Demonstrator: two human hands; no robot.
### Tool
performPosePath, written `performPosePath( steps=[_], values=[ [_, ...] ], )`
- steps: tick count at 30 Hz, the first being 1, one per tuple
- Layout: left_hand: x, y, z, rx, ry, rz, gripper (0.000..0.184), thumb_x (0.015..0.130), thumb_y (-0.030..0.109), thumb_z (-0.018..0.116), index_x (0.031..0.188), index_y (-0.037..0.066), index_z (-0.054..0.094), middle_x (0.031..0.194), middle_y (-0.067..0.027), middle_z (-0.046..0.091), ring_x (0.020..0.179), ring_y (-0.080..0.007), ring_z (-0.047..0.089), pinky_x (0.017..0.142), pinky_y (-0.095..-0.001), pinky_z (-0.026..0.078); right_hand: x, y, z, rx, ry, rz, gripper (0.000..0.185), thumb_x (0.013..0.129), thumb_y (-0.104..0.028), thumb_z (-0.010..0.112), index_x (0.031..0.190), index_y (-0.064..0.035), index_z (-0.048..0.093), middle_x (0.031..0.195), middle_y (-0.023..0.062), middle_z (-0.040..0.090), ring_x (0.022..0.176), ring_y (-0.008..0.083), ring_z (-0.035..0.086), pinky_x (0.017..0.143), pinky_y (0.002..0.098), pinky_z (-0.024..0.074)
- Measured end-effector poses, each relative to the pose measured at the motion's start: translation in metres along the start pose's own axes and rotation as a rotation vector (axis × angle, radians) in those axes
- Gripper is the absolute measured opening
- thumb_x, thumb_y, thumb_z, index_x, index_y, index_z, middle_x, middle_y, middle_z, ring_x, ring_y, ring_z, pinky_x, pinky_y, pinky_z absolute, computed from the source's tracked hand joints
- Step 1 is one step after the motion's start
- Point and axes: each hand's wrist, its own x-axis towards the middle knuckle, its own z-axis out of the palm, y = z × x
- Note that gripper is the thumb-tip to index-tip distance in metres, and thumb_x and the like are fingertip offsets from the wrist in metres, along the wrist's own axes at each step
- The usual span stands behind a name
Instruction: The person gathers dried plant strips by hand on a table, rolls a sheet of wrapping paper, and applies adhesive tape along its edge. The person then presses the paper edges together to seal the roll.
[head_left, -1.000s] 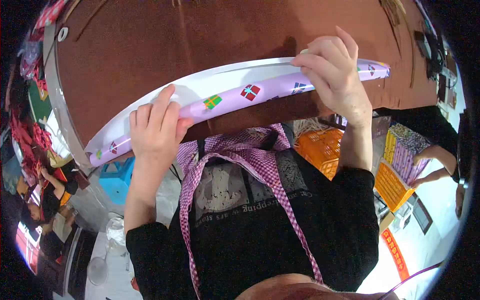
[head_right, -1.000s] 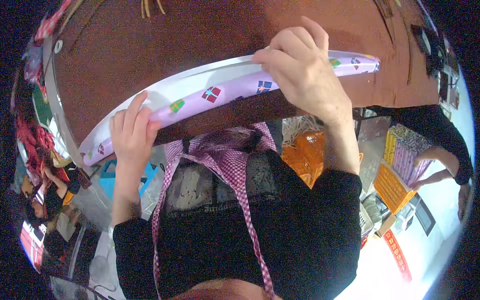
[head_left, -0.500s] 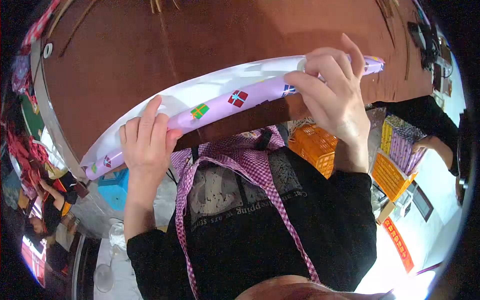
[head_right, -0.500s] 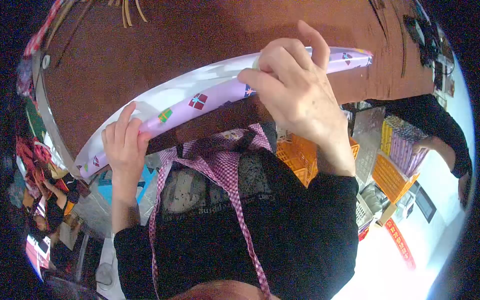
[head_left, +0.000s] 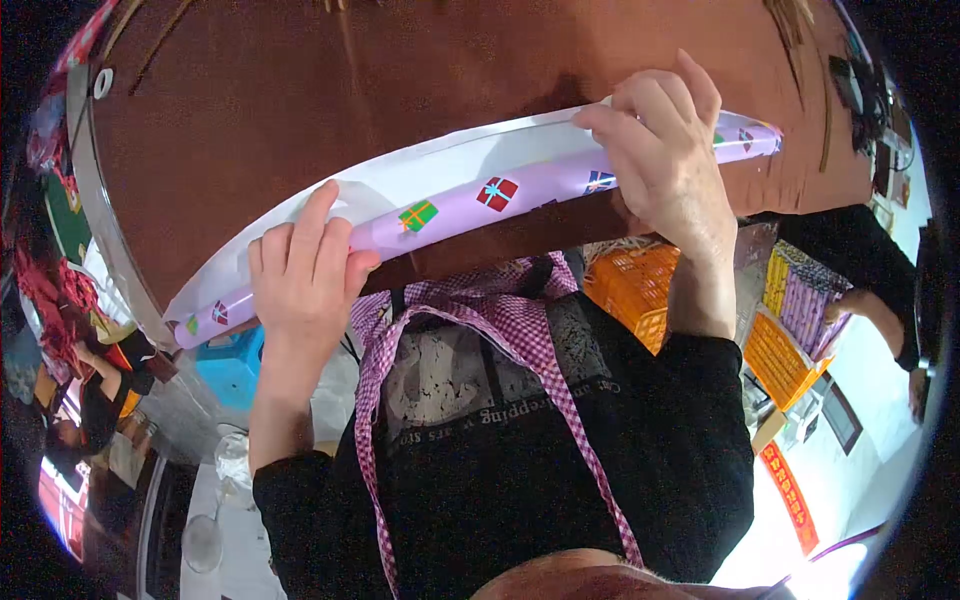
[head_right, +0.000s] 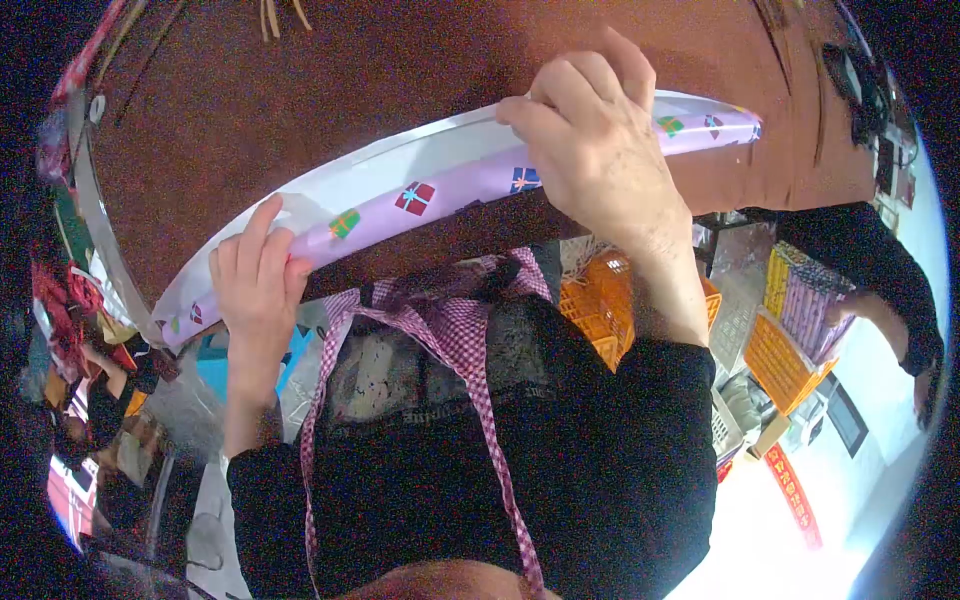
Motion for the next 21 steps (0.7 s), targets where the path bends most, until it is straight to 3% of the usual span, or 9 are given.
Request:
performPosePath(
  steps=[21],
  values=[
    [-0.0011,-0.0006,-0.0002,-0.023,0.009,-0.014,0.035,0.087,0.04,0.062,0.095,0.006,0.063,0.124,-0.006,0.06,0.083,-0.0239,0.052,0.072,-0.0368,0.042,0.0073,0.0004,0.0075,-0.021,-0.042,0.01,0.016,0.076,-0.002,0.062,0.09,-0.0089,0.066,0.082,0.0037,0.053,0.087,0.0238,0.056,0.108,0.0503,0.03]
  ],
)
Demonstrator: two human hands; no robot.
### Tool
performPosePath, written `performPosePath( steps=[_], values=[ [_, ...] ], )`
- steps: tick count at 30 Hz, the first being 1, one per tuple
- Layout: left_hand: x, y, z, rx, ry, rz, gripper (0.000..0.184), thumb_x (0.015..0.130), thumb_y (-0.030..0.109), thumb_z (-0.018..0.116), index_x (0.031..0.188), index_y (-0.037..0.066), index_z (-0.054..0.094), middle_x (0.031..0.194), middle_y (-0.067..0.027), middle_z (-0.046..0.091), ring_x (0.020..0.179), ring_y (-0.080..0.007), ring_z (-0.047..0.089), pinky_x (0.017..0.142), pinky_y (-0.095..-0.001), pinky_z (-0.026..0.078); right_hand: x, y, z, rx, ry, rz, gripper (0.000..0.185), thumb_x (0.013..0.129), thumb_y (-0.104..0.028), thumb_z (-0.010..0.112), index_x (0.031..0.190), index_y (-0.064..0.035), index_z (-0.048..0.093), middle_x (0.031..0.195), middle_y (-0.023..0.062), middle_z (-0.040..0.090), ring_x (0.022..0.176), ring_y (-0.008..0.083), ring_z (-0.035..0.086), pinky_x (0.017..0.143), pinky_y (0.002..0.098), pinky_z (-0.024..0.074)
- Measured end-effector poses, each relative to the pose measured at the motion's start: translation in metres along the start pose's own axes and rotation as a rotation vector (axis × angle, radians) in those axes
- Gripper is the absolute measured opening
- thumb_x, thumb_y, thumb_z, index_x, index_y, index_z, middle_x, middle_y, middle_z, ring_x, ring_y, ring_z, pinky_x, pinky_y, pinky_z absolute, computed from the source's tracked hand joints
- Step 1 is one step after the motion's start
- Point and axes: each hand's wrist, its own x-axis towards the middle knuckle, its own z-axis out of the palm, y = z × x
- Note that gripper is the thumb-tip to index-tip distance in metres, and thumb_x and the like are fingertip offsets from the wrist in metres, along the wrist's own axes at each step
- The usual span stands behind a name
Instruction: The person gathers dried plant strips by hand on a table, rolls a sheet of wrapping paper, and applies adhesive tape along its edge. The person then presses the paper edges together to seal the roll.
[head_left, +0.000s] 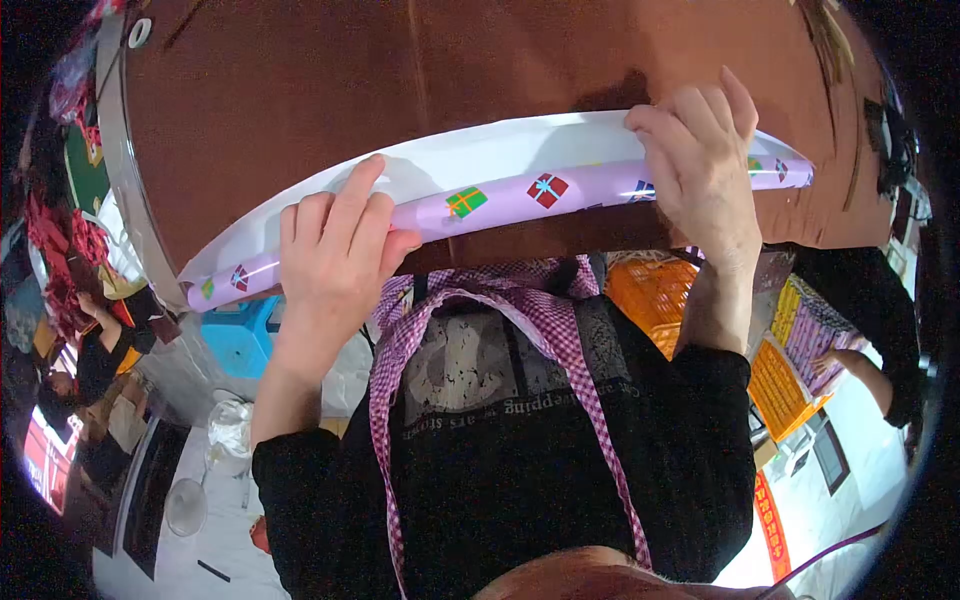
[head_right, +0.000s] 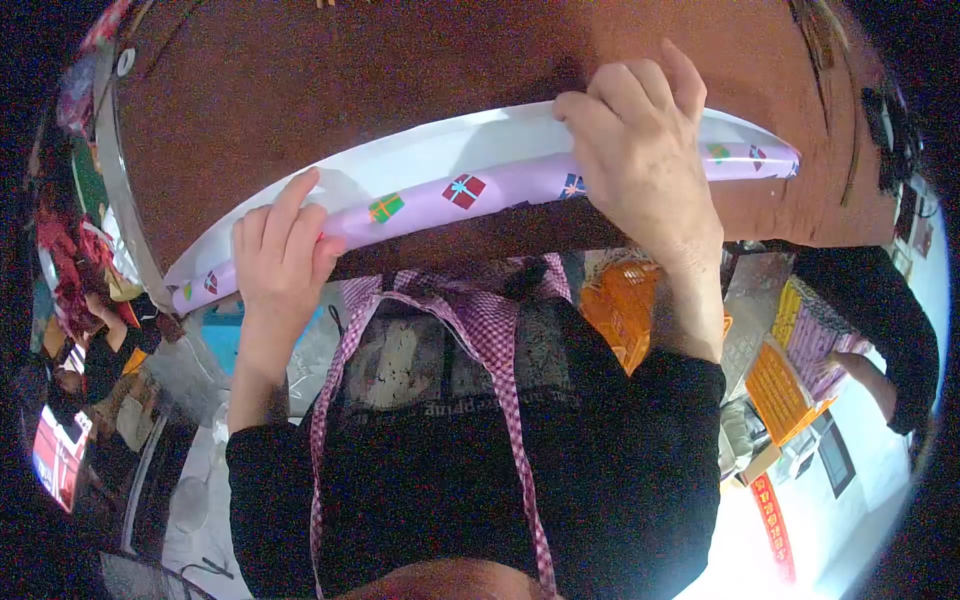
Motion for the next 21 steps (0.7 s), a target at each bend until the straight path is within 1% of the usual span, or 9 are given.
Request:
performPosePath(
  steps=[7,10,12,13,15,16,19,21],
  values=[
    [0.001,0.001,-0.002,0.008,-0.013,-0.011,0.035,0.088,0.04,0.062,0.095,0.005,0.063,0.124,-0.0062,0.06,0.083,-0.0227,0.051,0.071,-0.0362,0.041,0.003,-0.003,0.003,-0.009,0.017,0.014,0.015,0.076,-0.003,0.062,0.089,-0.0089,0.065,0.082,0.0045,0.054,0.088,0.0243,0.056,0.108,0.0495,0.0299],
    [0.002,0.003,-0.005,-0.001,-0.025,-0.013,0.036,0.085,0.037,0.065,0.099,0.005,0.062,0.124,-0.0061,0.06,0.083,-0.0223,0.051,0.071,-0.0364,0.04,0.002,-0.004,0.004,-0.011,0.013,0.024,0.015,0.076,-0.003,0.062,0.089,-0.0094,0.065,0.082,0.0049,0.053,0.088,0.025,0.056,0.108,0.0499,0.0301],
    [0.004,0.005,-0.009,-0.012,-0.049,-0.037,0.04,0.08,0.035,0.069,0.105,0.005,0.062,0.125,-0.0063,0.058,0.085,-0.0228,0.052,0.071,-0.037,0.04,0.002,-0.004,0.004,-0.013,0.017,0.026,0.015,0.076,-0.003,0.062,0.089,-0.0094,0.065,0.082,0.005,0.053,0.088,0.025,0.056,0.108,0.0499,0.0302],
    [0.006,0.007,-0.012,-0.006,-0.05,-0.039,0.04,0.08,0.035,0.069,0.105,0.005,0.062,0.125,-0.0063,0.058,0.085,-0.0228,0.052,0.071,-0.037,0.04,0.002,-0.004,0.004,-0.018,0.02,0.03,0.015,0.076,-0.003,0.062,0.089,-0.0094,0.065,0.082,0.0051,0.053,0.088,0.025,0.056,0.108,0.0499,0.0303],
    [0.011,0.01,-0.017,0.028,-0.137,-0.044,0.045,0.076,0.033,0.073,0.11,0.006,0.061,0.124,-0.0064,0.057,0.087,-0.0242,0.052,0.073,-0.038,0.04,0.001,-0.003,0.006,-0.015,0.027,0.027,0.015,0.076,-0.003,0.062,0.089,-0.0095,0.065,0.082,0.0051,0.053,0.088,0.0251,0.056,0.108,0.05,0.0304],
    [0.013,0.011,-0.018,0.035,-0.138,-0.044,0.045,0.076,0.033,0.073,0.11,0.006,0.061,0.124,-0.0064,0.057,0.087,-0.0242,0.052,0.073,-0.038,0.04,0.0,-0.002,0.007,-0.017,0.029,0.028,0.015,0.076,-0.003,0.063,0.089,-0.0095,0.065,0.082,0.0051,0.053,0.089,0.0252,0.056,0.108,0.05,0.0305],
    [0.024,0.016,-0.019,0.012,-0.139,-0.049,0.049,0.073,0.035,0.074,0.111,0.008,0.062,0.12,-0.0065,0.056,0.09,-0.0252,0.052,0.076,-0.0389,0.04,0.0,-0.002,0.008,-0.011,0.041,0.024,0.014,0.076,-0.003,0.063,0.088,-0.0095,0.064,0.082,0.0051,0.053,0.089,0.0251,0.055,0.107,0.0502,0.0307],
    [0.034,0.02,-0.016,-0.03,-0.125,-0.011,0.052,0.071,0.039,0.075,0.111,0.008,0.062,0.113,-0.0061,0.055,0.091,-0.0256,0.052,0.077,-0.0393,0.04,0.0,-0.002,0.01,-0.008,0.061,0.021,0.014,0.075,-0.003,0.063,0.088,-0.0095,0.064,0.082,0.0049,0.053,0.089,0.025,0.055,0.107,0.0505,0.0309]
  ],
)
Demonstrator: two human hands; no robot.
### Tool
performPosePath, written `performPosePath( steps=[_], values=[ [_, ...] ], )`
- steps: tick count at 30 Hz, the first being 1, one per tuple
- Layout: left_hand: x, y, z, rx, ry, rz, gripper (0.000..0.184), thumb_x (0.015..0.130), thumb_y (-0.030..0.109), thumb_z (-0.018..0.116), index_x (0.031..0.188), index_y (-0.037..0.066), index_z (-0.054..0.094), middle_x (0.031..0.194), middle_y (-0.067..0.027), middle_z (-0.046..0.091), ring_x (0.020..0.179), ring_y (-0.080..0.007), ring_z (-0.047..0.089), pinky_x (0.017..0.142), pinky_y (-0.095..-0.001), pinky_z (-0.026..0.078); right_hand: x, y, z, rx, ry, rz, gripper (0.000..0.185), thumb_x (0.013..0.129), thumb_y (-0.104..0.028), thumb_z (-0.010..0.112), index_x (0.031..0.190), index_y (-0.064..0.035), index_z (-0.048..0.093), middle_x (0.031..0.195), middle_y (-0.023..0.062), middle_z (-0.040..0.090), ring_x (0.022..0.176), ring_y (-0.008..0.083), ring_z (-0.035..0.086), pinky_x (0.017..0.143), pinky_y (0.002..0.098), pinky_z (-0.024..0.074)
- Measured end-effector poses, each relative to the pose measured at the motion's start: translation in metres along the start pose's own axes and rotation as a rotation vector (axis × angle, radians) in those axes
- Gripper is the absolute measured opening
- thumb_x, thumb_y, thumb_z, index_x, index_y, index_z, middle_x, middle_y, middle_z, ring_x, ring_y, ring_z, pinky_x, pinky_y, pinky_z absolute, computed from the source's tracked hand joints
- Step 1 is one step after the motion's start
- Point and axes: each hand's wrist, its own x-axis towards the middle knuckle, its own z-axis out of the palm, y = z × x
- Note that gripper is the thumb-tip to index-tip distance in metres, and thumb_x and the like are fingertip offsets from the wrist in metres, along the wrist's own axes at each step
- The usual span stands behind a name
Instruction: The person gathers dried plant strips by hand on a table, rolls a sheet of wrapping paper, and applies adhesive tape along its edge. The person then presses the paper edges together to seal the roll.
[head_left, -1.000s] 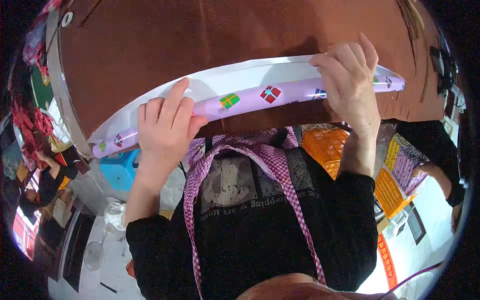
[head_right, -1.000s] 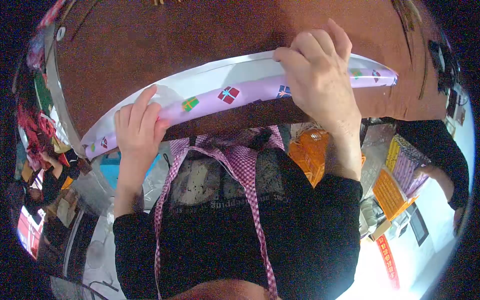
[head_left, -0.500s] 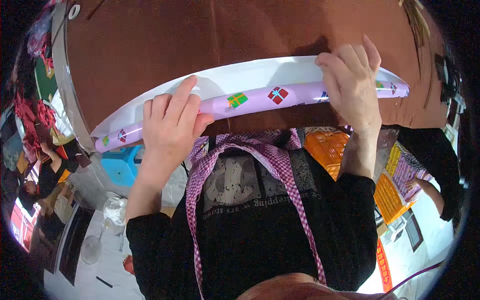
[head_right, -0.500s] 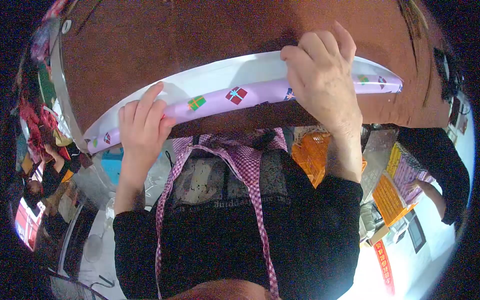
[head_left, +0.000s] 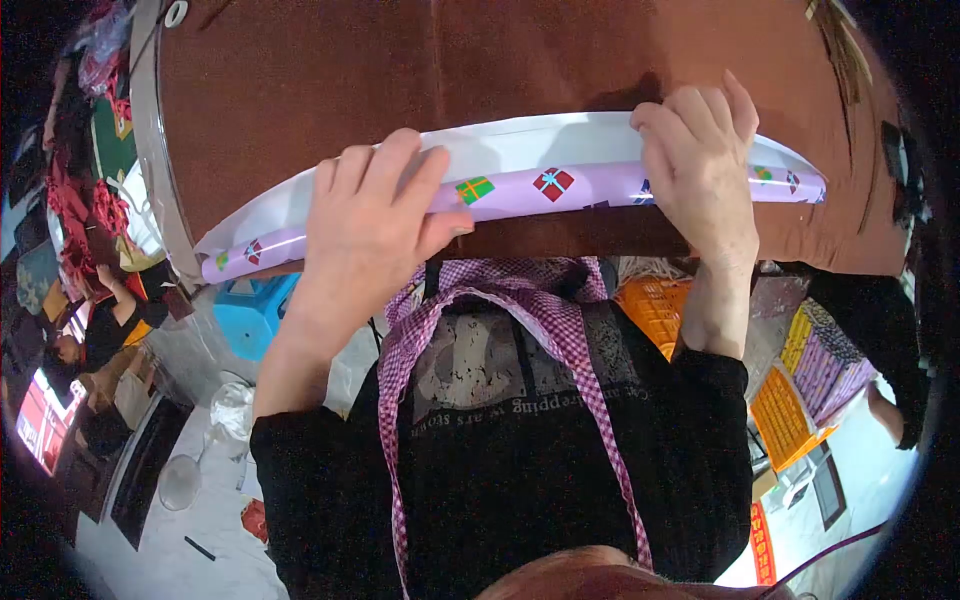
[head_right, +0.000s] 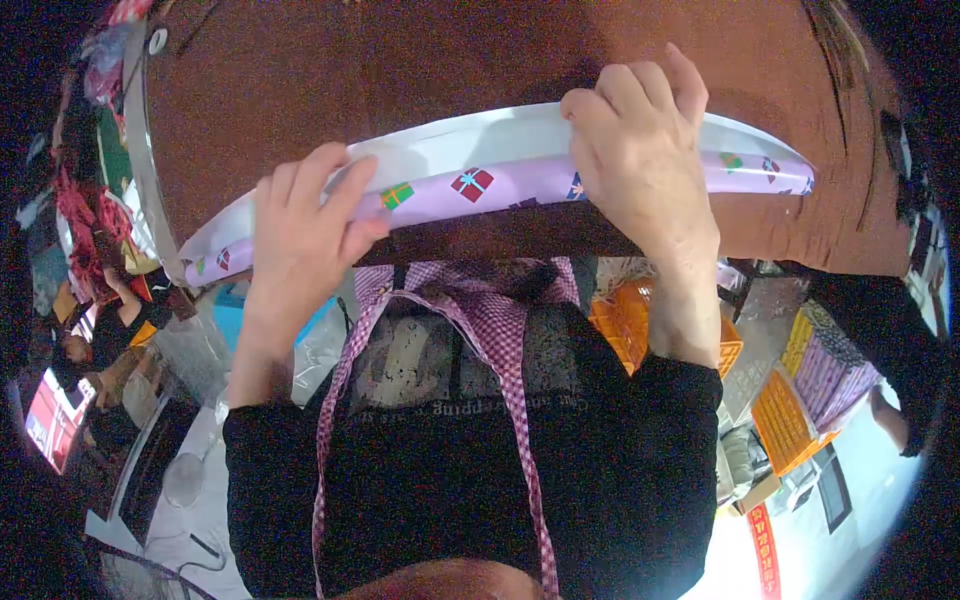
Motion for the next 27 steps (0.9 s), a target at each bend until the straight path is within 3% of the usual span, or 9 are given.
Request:
performPosePath(
  steps=[4,7,10,13,18,19,27],
  values=[
    [0.02,0.009,0.008,-0.022,0.015,0.08,0.056,0.07,0.042,0.074,0.112,0.008,0.062,0.105,-0.0057,0.055,0.09,-0.0249,0.051,0.076,-0.0384,0.04,-0.001,0.001,0.002,0.018,0.051,-0.007,0.013,0.075,-0.004,0.064,0.087,-0.0101,0.064,0.081,0.0041,0.053,0.089,0.0245,0.055,0.107,0.0504,0.0311],
    [0.035,0.02,0.011,-0.034,-0.055,0.084,0.06,0.074,0.048,0.066,0.12,0.01,0.061,0.106,-0.0074,0.055,0.092,-0.0273,0.051,0.079,-0.0406,0.041,-0.003,0.003,0.004,0.04,0.065,-0.009,0.013,0.075,-0.004,0.064,0.087,-0.0107,0.064,0.081,0.0036,0.052,0.089,0.0246,0.055,0.106,0.0502,0.0312],
    [0.048,0.029,0.015,-0.032,-0.081,0.102,0.062,0.076,0.051,0.064,0.119,0.007,0.061,0.104,-0.0077,0.055,0.091,-0.0274,0.051,0.078,-0.04,0.041,-0.005,0.004,0.004,0.049,0.077,-0.01,0.013,0.075,-0.006,0.064,0.087,-0.0115,0.065,0.08,0.0035,0.052,0.089,0.0248,0.055,0.107,0.05,0.0312],
    [0.055,0.037,0.02,-0.013,0.018,0.179,0.066,0.072,0.054,0.068,0.113,0.002,0.06,0.091,-0.0058,0.051,0.082,-0.0227,0.048,0.071,-0.0346,0.038,-0.006,0.005,0.006,0.025,0.077,-0.003,0.014,0.073,-0.006,0.065,0.086,-0.0113,0.065,0.08,0.0037,0.052,0.09,0.0255,0.055,0.106,0.051,0.0321],
    [0.062,0.06,0.013,0.009,-0.073,0.155,0.079,0.068,0.048,0.075,0.122,-0.004,0.051,0.102,-0.0104,0.053,0.09,-0.0253,0.053,0.078,-0.0365,0.041,-0.013,0.016,0.004,0.018,0.139,0.013,0.011,0.07,-0.008,0.066,0.081,-0.0095,0.065,0.08,0.0053,0.054,0.091,0.0266,0.055,0.104,0.0525,0.034],
    [0.062,0.061,0.013,0.01,-0.125,0.145,0.08,0.067,0.041,0.079,0.126,-0.004,0.048,0.108,-0.0117,0.053,0.094,-0.0261,0.054,0.081,-0.0367,0.042,-0.014,0.015,0.003,0.0,0.13,0.008,0.01,0.07,-0.009,0.065,0.08,-0.0095,0.065,0.081,0.0055,0.054,0.092,0.0265,0.056,0.105,0.0524,0.034],
    [0.052,0.038,-0.004,0.104,-0.277,0.217,0.077,0.068,0.03,0.08,0.129,-0.003,0.048,0.107,-0.0115,0.052,0.094,-0.027,0.054,0.082,-0.038,0.042,-0.02,-0.015,0.007,-0.023,0.137,0.031,0.009,0.068,-0.014,0.063,0.072,-0.0065,0.064,0.08,0.0073,0.055,0.091,0.0274,0.056,0.105,0.0551,0.0341]
  ],
)
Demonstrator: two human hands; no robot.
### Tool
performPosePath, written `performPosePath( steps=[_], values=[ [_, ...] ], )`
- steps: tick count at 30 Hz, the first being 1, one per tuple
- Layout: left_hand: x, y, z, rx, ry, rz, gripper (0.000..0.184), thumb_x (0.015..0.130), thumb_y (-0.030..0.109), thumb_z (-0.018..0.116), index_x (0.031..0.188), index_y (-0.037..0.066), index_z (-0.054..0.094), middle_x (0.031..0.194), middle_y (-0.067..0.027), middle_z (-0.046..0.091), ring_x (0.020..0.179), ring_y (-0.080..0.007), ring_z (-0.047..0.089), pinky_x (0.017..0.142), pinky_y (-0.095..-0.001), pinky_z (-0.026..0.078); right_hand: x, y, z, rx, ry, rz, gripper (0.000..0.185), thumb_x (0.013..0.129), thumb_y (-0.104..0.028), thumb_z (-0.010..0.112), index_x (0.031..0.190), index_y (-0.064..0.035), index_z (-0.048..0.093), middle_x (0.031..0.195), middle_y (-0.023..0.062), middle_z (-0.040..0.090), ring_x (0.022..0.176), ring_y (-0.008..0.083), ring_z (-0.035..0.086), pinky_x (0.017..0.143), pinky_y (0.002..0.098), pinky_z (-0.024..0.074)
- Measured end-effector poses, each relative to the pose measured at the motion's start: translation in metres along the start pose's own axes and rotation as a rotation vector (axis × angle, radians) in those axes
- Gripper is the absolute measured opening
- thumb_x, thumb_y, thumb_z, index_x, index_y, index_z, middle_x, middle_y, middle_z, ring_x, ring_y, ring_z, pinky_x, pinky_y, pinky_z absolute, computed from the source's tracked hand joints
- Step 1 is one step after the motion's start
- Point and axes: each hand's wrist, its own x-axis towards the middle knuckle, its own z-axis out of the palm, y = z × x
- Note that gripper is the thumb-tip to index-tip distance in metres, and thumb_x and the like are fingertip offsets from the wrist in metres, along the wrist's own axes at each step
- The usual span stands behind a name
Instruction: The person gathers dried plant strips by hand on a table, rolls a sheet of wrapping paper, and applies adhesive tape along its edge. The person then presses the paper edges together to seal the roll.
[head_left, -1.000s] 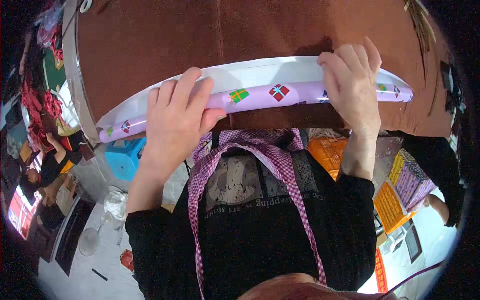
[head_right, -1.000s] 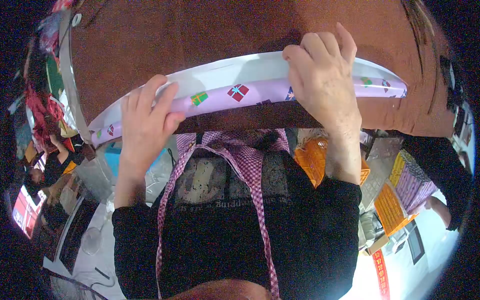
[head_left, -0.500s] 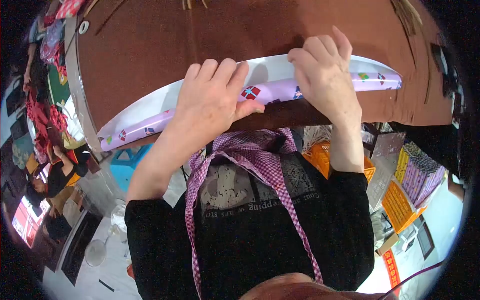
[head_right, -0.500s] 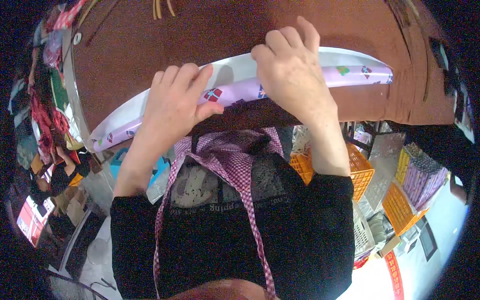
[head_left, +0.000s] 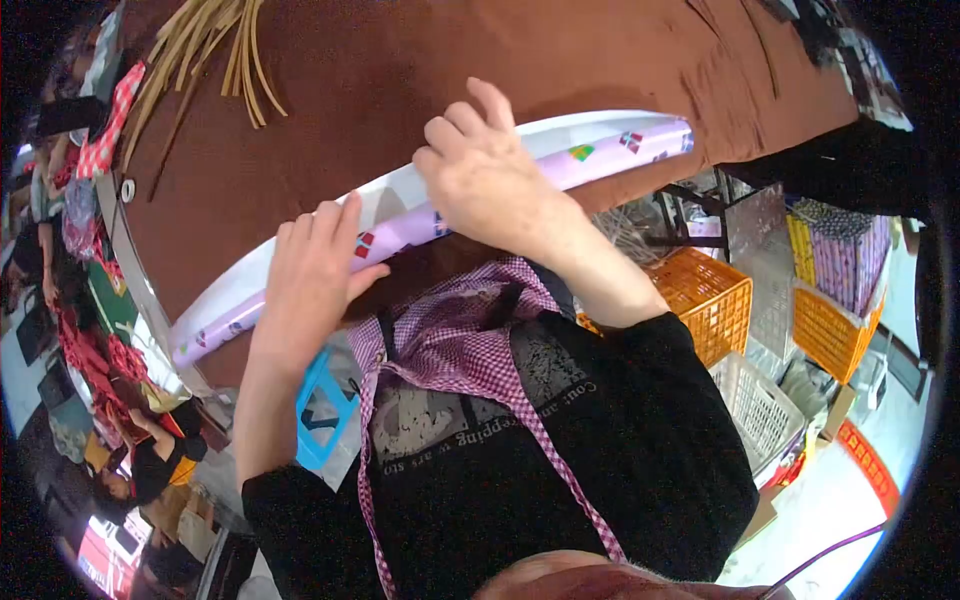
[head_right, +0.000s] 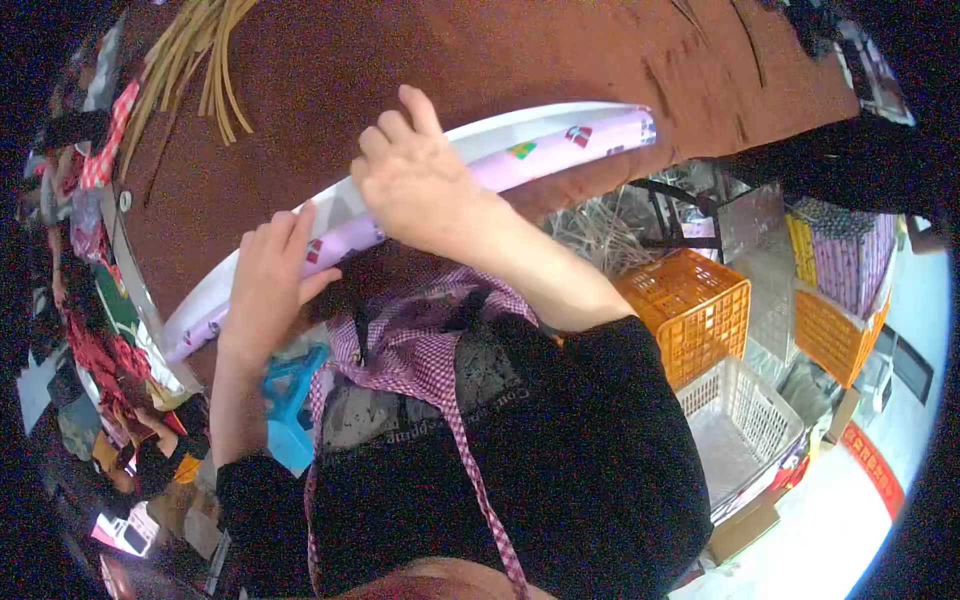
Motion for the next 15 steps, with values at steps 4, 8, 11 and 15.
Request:
performPosePath(
  steps=[4,8,11,15],
  values=[
    [-0.013,-0.007,0.005,-0.035,0.087,0.025,0.077,0.067,0.034,0.08,0.128,-0.002,0.049,0.106,-0.0122,0.053,0.096,-0.0289,0.053,0.083,-0.0397,0.041,-0.004,-0.018,0.01,0.043,0.05,0.039,0.008,0.07,-0.012,0.06,0.073,-0.0055,0.064,0.079,0.0081,0.056,0.089,0.0275,0.056,0.104,0.0558,0.0336],
    [-0.005,0.003,0.006,-0.064,0.151,-0.028,0.075,0.067,0.044,0.076,0.122,-0.002,0.053,0.106,-0.0103,0.054,0.096,-0.028,0.053,0.082,-0.0393,0.041,-0.004,-0.019,0.013,0.065,0.076,0.057,0.006,0.071,-0.009,0.059,0.075,-0.0066,0.063,0.08,0.0078,0.056,0.088,0.0277,0.056,0.104,0.0554,0.0338],
    [0.007,0.01,0.016,-0.112,0.234,-0.017,0.072,0.068,0.047,0.074,0.119,-0.002,0.056,0.104,-0.0096,0.054,0.095,-0.027,0.053,0.081,-0.0382,0.041,0.0,-0.021,0.012,0.028,0.05,0.053,0.004,0.073,-0.008,0.059,0.074,-0.0063,0.063,0.081,0.0079,0.056,0.088,0.0275,0.056,0.104,0.0549,0.0335],
    [0.015,0.018,0.024,-0.134,0.276,-0.002,0.067,0.071,0.049,0.072,0.116,0.001,0.06,0.102,-0.0078,0.052,0.093,-0.0254,0.051,0.079,-0.0375,0.041,-0.001,-0.023,0.011,0.023,0.012,0.079,0.006,0.074,-0.01,0.06,0.076,-0.0055,0.064,0.081,0.0078,0.056,0.09,0.0269,0.057,0.104,0.0544,0.0329]
  ],
)
